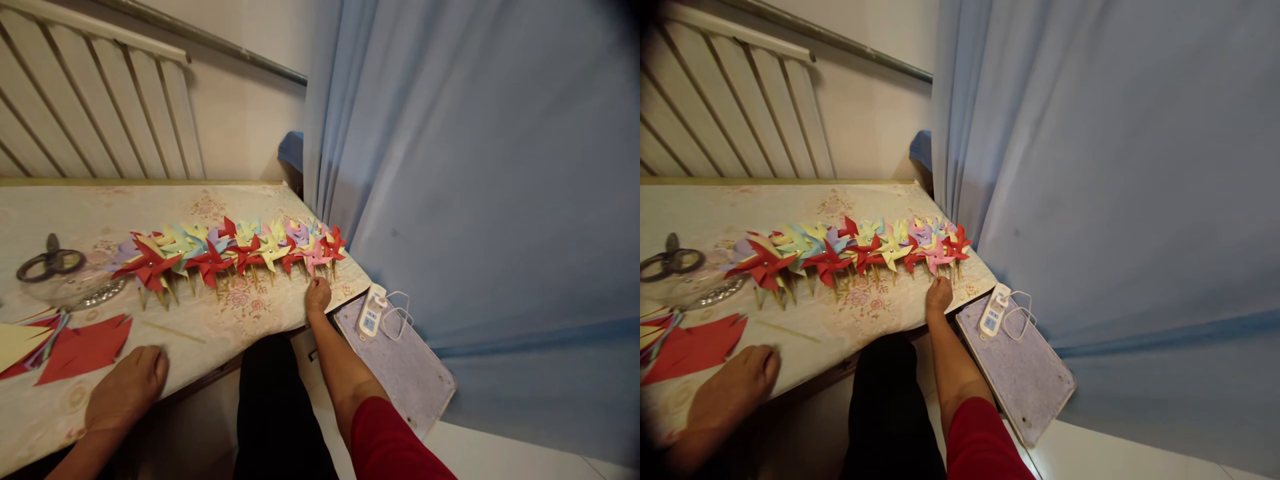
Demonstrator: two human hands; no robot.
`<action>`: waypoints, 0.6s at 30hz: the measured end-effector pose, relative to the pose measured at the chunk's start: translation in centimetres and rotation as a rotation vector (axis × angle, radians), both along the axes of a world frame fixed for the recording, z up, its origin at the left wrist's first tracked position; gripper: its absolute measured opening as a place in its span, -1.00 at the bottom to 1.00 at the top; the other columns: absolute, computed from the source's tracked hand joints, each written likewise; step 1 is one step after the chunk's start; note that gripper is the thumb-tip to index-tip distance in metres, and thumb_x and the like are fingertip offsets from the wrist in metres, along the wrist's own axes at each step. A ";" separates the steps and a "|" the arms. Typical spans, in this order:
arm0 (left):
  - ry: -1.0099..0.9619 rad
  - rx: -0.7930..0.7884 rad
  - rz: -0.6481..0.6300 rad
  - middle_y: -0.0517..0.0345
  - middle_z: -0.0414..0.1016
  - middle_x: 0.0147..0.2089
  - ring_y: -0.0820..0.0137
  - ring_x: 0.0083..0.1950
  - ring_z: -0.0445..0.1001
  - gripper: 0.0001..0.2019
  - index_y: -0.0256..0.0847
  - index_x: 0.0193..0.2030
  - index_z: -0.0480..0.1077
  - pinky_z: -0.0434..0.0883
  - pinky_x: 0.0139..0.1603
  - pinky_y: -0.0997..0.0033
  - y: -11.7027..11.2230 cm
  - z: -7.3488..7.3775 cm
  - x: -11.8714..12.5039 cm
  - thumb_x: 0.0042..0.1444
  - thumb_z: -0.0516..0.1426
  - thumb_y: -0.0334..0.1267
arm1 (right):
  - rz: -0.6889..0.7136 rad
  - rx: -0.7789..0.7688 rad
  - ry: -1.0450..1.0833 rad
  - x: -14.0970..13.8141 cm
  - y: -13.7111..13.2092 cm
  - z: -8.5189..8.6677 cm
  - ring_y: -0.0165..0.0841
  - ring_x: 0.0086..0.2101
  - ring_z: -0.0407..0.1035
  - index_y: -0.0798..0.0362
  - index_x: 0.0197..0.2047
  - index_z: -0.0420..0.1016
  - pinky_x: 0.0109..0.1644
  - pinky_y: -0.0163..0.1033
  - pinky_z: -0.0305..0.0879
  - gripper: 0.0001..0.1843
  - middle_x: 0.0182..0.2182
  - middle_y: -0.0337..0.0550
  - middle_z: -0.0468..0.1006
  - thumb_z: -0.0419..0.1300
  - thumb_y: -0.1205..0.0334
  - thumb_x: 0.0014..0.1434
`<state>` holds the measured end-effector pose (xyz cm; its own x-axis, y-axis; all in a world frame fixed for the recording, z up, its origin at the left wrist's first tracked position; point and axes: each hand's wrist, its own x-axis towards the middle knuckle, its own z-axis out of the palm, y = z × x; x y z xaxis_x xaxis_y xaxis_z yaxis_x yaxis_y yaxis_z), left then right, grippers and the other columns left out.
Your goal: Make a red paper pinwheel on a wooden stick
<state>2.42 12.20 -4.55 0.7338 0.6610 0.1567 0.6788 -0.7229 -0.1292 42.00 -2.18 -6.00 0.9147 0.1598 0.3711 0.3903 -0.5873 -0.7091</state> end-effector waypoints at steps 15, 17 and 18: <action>-0.033 -0.106 0.083 -0.03 0.48 -0.22 0.23 -0.17 0.46 -0.63 -0.22 -0.25 0.38 0.25 -0.23 0.27 -0.8 1.0 0.3 0.35 -0.20 -0.19 | 0.007 0.126 -0.087 -0.6 -1.8 -1.4 -0.26 -0.25 0.38 0.11 -0.21 0.47 -0.09 -0.22 0.26 -0.75 -0.29 0.00 0.54 -0.02 0.39 0.16; -0.046 -0.079 0.086 -0.05 0.48 -0.20 0.22 -0.14 0.47 -0.63 -0.25 -0.20 0.40 0.26 -0.20 0.27 -1.2 1.1 0.4 0.34 -0.18 -0.18 | 0.010 0.141 -0.094 -1.2 -2.4 -1.6 -0.25 -0.24 0.39 0.12 -0.22 0.48 -0.09 -0.21 0.27 -0.74 -0.30 0.00 0.54 -0.02 0.36 0.16; -0.041 -0.077 0.089 -0.05 0.48 -0.20 0.22 -0.14 0.47 -0.63 -0.25 -0.20 0.40 0.26 -0.20 0.27 -1.4 1.2 0.4 0.34 -0.18 -0.19 | 0.017 0.145 -0.095 -1.6 -2.7 -1.7 -0.24 -0.24 0.39 0.12 -0.22 0.48 -0.08 -0.19 0.27 -0.74 -0.30 0.01 0.54 -0.02 0.34 0.16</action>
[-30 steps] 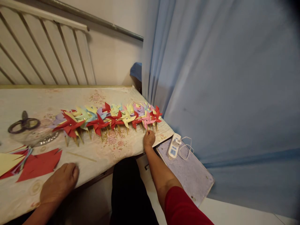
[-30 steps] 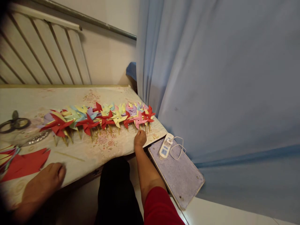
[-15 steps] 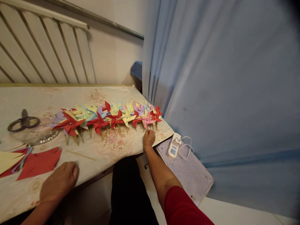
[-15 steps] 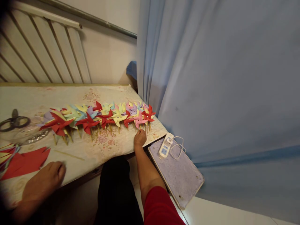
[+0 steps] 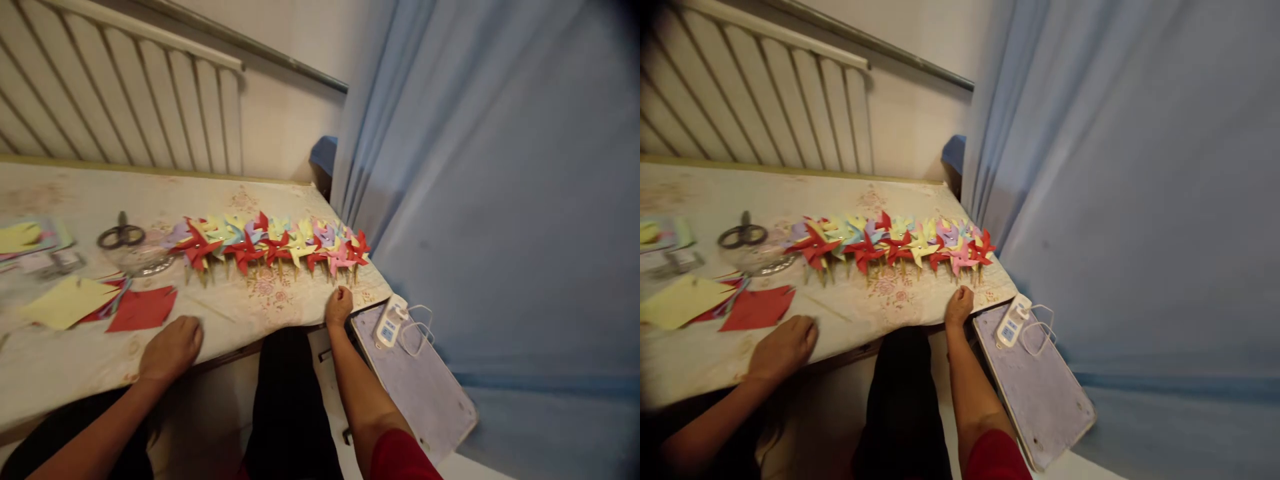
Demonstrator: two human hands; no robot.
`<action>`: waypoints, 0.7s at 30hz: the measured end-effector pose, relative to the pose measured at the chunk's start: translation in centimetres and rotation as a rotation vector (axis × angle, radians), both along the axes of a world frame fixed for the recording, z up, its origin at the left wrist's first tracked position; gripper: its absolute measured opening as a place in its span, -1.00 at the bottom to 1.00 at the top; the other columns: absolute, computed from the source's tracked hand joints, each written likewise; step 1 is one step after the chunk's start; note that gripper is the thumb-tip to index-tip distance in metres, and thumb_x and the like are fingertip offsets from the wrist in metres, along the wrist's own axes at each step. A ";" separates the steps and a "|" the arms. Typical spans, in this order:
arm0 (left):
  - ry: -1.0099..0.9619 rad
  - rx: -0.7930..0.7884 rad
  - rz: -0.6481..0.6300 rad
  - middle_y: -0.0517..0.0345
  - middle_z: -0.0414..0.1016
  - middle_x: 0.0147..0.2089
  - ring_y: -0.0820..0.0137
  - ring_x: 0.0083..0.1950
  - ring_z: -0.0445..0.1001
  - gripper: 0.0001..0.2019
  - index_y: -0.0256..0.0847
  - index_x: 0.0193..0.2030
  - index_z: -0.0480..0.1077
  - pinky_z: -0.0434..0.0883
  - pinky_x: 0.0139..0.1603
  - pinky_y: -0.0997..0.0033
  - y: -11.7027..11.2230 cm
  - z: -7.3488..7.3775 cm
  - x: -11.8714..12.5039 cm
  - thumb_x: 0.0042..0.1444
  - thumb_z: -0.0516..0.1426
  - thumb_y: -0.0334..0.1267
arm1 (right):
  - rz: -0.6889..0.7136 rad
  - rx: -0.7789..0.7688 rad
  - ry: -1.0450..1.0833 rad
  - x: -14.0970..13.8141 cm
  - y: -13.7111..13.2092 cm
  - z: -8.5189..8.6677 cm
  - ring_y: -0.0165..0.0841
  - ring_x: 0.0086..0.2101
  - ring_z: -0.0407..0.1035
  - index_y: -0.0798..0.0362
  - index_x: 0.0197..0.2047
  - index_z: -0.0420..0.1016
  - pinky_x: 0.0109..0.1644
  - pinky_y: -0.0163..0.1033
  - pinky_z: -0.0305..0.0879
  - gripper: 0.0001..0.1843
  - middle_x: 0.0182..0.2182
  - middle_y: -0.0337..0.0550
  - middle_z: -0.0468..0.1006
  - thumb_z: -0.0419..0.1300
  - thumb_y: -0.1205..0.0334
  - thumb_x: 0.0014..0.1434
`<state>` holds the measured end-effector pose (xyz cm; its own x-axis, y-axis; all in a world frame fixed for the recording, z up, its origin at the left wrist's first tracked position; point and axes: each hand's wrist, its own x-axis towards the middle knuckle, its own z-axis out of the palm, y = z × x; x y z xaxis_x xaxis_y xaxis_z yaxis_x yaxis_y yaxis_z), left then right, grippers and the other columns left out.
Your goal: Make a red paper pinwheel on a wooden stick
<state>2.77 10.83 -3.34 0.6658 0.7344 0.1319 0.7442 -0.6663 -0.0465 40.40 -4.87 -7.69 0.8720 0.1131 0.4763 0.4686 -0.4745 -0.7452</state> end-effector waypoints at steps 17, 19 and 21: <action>-0.135 -0.050 0.012 -0.08 0.45 -0.17 0.23 -0.12 0.43 -0.72 -0.25 -0.15 0.41 0.31 -0.15 0.25 -1.1 -1.1 -0.6 0.33 -0.12 -0.31 | 0.120 -0.053 0.030 -3.0 -2.6 -1.2 -0.19 -0.31 0.39 0.07 -0.38 0.50 -0.13 -0.13 0.31 -0.76 -0.38 0.01 0.57 0.03 0.19 0.01; -0.157 -0.051 0.002 -0.08 0.45 -0.18 0.23 -0.14 0.43 -0.74 -0.25 -0.16 0.40 0.31 -0.15 0.24 -1.1 -1.3 -0.7 0.32 -0.11 -0.32 | 0.145 -0.069 0.052 -3.2 -2.7 -1.1 -0.20 -0.32 0.40 0.05 -0.40 0.50 -0.14 -0.15 0.31 -0.76 -0.39 -0.01 0.58 0.04 0.16 -0.01; -0.179 -0.055 -0.007 -0.08 0.45 -0.18 0.23 -0.15 0.43 -0.75 -0.25 -0.18 0.40 0.32 -0.16 0.23 -1.2 -1.4 -0.7 0.31 -0.09 -0.33 | 0.175 -0.088 0.076 -3.5 -2.8 -1.1 -0.20 -0.32 0.41 0.04 -0.40 0.51 -0.15 -0.16 0.31 -0.74 -0.39 -0.04 0.60 0.05 0.13 -0.03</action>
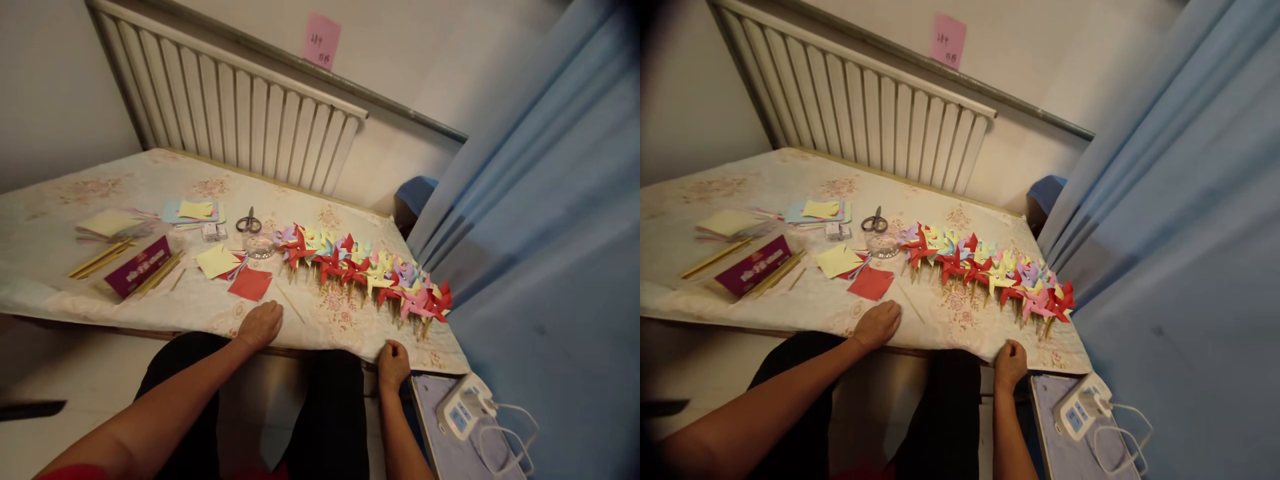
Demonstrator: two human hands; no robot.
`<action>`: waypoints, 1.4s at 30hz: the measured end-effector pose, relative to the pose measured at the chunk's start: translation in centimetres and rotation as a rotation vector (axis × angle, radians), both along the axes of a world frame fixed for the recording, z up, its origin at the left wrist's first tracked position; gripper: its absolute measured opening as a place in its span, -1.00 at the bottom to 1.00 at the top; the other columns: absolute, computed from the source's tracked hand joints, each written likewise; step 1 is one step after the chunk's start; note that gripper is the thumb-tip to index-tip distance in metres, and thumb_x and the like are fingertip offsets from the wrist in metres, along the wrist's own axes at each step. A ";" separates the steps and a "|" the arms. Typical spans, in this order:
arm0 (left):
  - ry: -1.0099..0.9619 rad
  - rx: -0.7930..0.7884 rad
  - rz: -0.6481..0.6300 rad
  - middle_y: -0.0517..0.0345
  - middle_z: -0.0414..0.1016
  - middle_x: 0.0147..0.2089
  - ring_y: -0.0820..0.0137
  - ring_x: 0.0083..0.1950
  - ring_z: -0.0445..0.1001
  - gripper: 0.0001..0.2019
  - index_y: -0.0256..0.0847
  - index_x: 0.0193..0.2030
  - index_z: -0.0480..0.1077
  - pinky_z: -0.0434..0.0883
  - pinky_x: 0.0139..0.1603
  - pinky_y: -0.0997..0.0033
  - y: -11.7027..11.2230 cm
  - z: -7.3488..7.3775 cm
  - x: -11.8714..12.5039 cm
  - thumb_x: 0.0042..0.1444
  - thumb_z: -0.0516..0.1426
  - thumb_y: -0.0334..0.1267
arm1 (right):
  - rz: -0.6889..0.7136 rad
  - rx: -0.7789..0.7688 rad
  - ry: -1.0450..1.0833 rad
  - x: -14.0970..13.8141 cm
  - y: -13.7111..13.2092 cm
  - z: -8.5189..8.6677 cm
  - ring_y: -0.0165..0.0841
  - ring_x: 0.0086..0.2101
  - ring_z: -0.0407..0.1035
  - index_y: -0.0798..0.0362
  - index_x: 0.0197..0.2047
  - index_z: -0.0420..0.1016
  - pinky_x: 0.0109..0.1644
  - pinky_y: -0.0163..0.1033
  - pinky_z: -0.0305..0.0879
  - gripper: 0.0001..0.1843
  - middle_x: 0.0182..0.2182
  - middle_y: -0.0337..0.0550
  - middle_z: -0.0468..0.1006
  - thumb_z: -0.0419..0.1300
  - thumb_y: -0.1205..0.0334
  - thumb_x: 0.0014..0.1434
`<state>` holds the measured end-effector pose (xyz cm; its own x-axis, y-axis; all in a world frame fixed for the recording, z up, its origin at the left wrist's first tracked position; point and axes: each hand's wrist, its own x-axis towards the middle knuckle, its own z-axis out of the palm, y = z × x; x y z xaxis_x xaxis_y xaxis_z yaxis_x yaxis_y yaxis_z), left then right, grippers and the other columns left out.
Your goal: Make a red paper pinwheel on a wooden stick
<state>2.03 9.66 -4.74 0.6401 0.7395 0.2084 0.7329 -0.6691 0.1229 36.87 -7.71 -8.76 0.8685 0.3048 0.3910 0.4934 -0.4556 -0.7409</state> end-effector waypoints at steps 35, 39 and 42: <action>-0.393 -0.319 -0.018 0.03 0.51 -0.29 0.33 -0.26 0.45 -0.81 -0.18 -0.32 0.32 0.30 -0.24 0.32 3.0 0.9 0.8 0.29 -0.05 -0.32 | 0.014 -0.532 -0.300 -3.6 1.9 0.6 -0.07 -0.19 0.44 0.16 -0.16 0.54 -0.18 -0.13 0.27 -0.68 -0.24 0.13 0.54 0.00 0.30 0.15; -0.451 -0.352 -0.006 0.09 0.51 -0.30 0.36 -0.26 0.44 -0.83 -0.18 -0.32 0.33 0.27 -0.23 0.36 3.6 1.3 1.2 0.26 -0.03 -0.33 | -0.024 -0.722 -0.215 -4.7 3.0 2.4 -0.15 -0.16 0.47 0.09 -0.06 0.50 -0.22 -0.18 0.26 -0.70 -0.11 0.06 0.54 -0.03 0.29 0.29; -0.472 -0.392 0.000 0.09 0.51 -0.29 0.36 -0.25 0.44 -0.84 -0.19 -0.32 0.34 0.27 -0.22 0.37 3.9 1.9 1.4 0.26 -0.02 -0.33 | -0.059 -0.811 -0.152 -5.6 3.9 3.5 -0.16 -0.15 0.49 0.06 -0.05 0.49 -0.24 -0.17 0.27 -0.71 -0.07 0.03 0.53 -0.04 0.29 0.32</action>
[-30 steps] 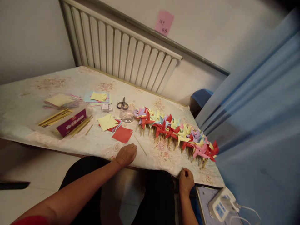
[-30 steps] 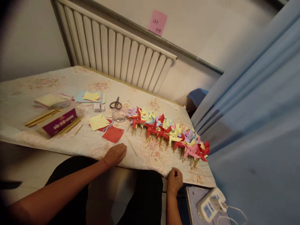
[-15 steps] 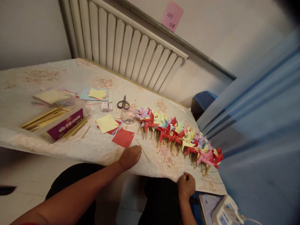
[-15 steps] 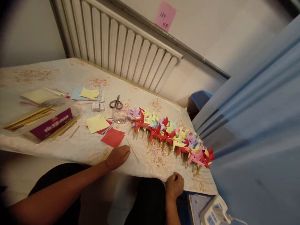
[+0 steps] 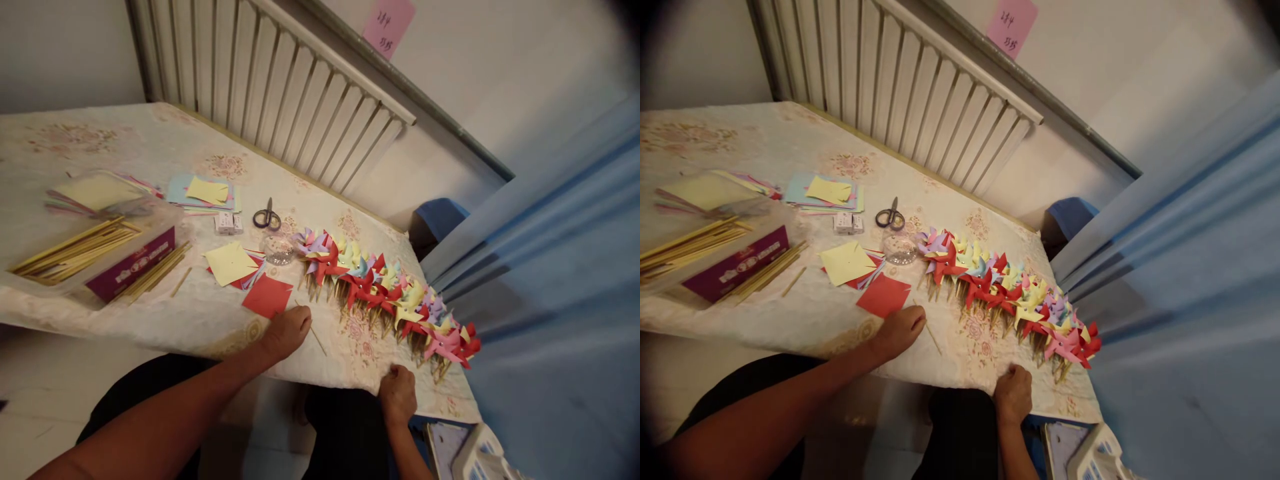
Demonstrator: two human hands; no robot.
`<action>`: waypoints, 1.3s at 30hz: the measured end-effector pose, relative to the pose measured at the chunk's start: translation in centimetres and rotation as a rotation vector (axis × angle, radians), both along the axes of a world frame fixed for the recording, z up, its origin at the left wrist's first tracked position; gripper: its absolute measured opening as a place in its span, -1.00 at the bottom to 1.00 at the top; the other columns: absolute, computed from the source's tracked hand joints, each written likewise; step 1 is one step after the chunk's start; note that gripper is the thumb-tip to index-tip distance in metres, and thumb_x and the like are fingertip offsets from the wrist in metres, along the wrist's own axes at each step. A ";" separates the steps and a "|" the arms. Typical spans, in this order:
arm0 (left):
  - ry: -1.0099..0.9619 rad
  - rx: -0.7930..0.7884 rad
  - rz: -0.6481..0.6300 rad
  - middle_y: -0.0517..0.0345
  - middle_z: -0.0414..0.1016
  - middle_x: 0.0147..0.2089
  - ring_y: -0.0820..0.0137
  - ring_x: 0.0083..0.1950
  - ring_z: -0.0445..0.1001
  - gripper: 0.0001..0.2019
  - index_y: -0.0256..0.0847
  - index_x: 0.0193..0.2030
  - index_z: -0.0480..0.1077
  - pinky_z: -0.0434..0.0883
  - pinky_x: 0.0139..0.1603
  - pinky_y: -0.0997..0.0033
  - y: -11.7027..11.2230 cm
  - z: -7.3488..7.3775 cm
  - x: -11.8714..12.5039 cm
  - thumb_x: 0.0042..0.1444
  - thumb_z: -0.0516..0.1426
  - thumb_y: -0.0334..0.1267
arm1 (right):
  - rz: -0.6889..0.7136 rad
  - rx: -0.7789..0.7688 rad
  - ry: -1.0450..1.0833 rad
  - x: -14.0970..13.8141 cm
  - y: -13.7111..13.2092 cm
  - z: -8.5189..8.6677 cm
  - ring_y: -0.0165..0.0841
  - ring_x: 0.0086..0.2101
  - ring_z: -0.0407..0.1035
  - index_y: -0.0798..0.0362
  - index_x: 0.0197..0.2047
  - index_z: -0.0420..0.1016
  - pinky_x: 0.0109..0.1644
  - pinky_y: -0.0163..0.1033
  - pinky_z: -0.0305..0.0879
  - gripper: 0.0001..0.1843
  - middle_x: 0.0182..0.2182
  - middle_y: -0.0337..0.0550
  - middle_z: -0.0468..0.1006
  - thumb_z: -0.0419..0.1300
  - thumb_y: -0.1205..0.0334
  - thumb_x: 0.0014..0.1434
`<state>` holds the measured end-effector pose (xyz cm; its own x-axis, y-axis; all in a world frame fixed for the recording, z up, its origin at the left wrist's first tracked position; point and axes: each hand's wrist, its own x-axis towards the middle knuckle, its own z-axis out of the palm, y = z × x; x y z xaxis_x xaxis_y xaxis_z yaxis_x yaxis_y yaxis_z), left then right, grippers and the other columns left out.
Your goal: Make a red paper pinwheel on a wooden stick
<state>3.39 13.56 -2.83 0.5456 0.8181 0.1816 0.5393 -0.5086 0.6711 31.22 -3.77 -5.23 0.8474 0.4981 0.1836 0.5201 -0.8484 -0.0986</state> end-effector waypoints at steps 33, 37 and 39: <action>-0.223 0.262 0.080 -0.05 0.51 -0.06 0.28 0.01 0.47 -0.78 -0.26 -0.09 0.43 0.43 0.11 0.20 3.7 1.0 -4.5 0.28 -0.03 -0.39 | -0.109 -0.014 -0.002 -1.4 3.3 1.5 -0.08 -0.18 0.54 0.02 -0.12 0.55 -0.24 -0.11 0.36 -0.65 -0.13 0.05 0.56 -0.06 0.24 0.29; -0.088 0.308 0.074 -0.19 0.46 0.14 0.21 0.22 0.39 -0.67 -0.35 0.05 0.42 0.32 0.30 0.07 5.2 -0.7 -5.0 0.23 -0.05 -0.49 | -0.105 0.001 -0.014 -1.4 3.2 1.4 -0.11 -0.20 0.54 0.01 -0.12 0.55 -0.24 -0.13 0.34 -0.66 -0.14 0.04 0.56 -0.05 0.24 0.29; -0.020 0.303 0.083 -0.25 0.42 0.20 0.19 0.27 0.36 -0.63 -0.39 0.09 0.42 0.30 0.33 0.07 5.4 -1.7 -4.9 0.23 -0.07 -0.51 | -0.102 0.010 -0.022 -1.5 3.1 1.4 -0.13 -0.20 0.53 0.01 -0.11 0.56 -0.23 -0.14 0.34 -0.66 -0.14 0.04 0.55 -0.04 0.24 0.28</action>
<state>-1.55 18.94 -4.52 0.4729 0.7669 0.4338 0.5760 -0.6416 0.5065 29.75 -0.62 -3.84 0.8893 0.4075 0.2075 0.4332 -0.8961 -0.0965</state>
